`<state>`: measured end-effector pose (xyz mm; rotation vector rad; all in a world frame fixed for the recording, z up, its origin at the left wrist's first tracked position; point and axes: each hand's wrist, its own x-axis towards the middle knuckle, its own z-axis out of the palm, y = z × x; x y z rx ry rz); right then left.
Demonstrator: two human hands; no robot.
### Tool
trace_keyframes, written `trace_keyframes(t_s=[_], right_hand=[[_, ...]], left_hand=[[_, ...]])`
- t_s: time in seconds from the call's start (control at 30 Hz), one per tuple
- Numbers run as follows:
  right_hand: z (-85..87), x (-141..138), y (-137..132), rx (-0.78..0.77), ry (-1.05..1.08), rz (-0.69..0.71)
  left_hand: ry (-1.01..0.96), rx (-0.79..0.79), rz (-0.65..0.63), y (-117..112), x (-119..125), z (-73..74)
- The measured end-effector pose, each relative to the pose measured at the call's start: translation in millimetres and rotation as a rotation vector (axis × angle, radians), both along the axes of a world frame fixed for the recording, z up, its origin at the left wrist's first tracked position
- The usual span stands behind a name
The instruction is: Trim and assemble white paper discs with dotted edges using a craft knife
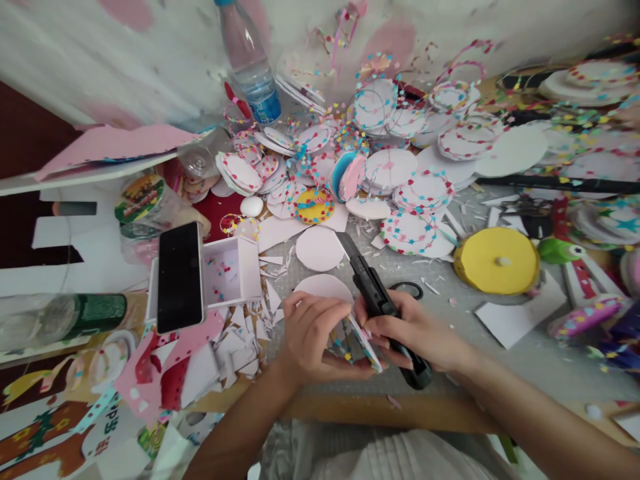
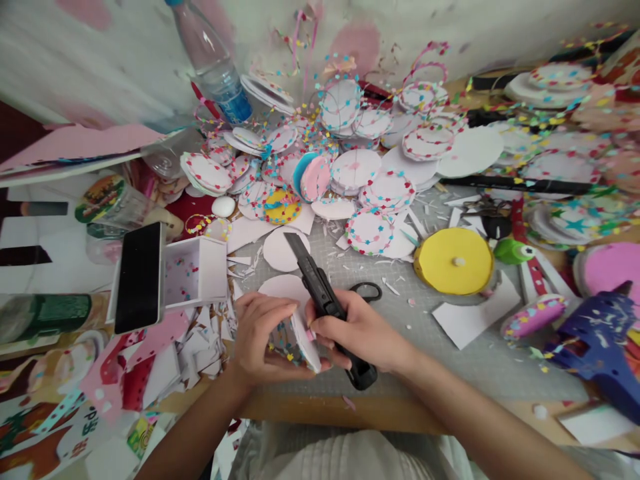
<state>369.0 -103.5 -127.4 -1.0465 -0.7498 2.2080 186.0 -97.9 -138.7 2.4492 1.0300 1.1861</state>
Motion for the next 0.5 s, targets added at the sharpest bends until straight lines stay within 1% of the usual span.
trace_keyframes(t_s=[0.13, 0.17, 0.23, 0.3, 0.37, 0.43, 0.5], right_hand=[[-0.6, -2, -2, -0.001, 0.004, -0.017], [-0.6, -3, -2, 0.005, -0.001, -0.029], [-0.4, -4, -2, 0.053, -0.044, -0.073], [0.2, -4, -1, 0.143, -0.152, -0.131], [1.1, 0, 1, 0.261, -0.320, -0.171], [2.0, 6, 2, 0.415, -0.495, -0.162], [2.4, 12, 2, 0.586, -0.618, -0.106]], left_hand=[[-0.029, -0.027, -0.014, 0, 2, 1.1], [-0.036, -0.048, -0.016, 0, 1, 0.4], [-0.091, -0.120, 0.020, -1, -1, -2.5], [-0.191, -0.222, 0.068, -2, -3, -6.4], [-0.306, -0.324, 0.076, -2, -5, -9.6], [-0.409, -0.423, 0.065, -2, -7, -10.8], [-0.522, -0.569, 0.070, -1, -8, -10.3]])
